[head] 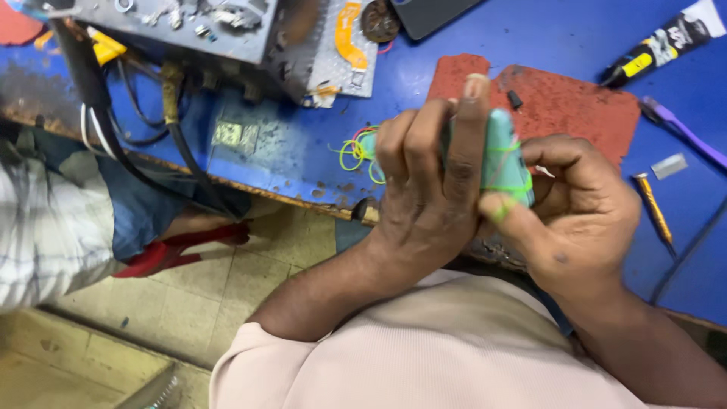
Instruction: The person secures a smartphone with rubber bands and applies a substance from a tube to its screen. They then use a purple toothbrush to scrub a small electronic component placed on a red mat on the workbench.
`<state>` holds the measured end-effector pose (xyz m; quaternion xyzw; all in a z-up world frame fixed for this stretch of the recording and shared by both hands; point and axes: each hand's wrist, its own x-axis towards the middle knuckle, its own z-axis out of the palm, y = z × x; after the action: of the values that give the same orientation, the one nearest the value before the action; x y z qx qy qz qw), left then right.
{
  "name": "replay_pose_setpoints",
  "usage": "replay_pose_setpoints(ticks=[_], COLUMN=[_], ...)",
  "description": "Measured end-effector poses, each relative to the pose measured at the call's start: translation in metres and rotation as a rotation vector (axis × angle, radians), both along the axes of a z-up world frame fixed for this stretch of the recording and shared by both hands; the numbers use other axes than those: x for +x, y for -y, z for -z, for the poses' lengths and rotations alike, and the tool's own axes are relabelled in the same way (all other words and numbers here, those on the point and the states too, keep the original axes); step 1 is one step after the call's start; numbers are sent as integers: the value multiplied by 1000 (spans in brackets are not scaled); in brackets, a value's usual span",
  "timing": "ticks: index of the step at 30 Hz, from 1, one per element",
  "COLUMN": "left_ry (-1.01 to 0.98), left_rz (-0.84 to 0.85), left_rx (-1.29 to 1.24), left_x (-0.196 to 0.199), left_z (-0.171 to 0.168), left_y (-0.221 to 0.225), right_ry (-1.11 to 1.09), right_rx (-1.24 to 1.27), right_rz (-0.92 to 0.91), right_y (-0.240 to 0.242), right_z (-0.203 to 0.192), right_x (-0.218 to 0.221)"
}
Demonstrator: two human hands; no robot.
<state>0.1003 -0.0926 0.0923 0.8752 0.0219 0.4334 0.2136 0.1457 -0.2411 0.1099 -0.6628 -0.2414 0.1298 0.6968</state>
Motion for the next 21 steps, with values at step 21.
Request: replay_pose_setpoints(ticks=[21], left_ry=[-148], left_rz=[770], left_rx=[-974], left_x=[23], left_z=[23], left_y=[-15], right_ry=[-168], right_rx=[-191], right_rz=[-50], right_y=[-1], right_z=[43], right_x=[-15])
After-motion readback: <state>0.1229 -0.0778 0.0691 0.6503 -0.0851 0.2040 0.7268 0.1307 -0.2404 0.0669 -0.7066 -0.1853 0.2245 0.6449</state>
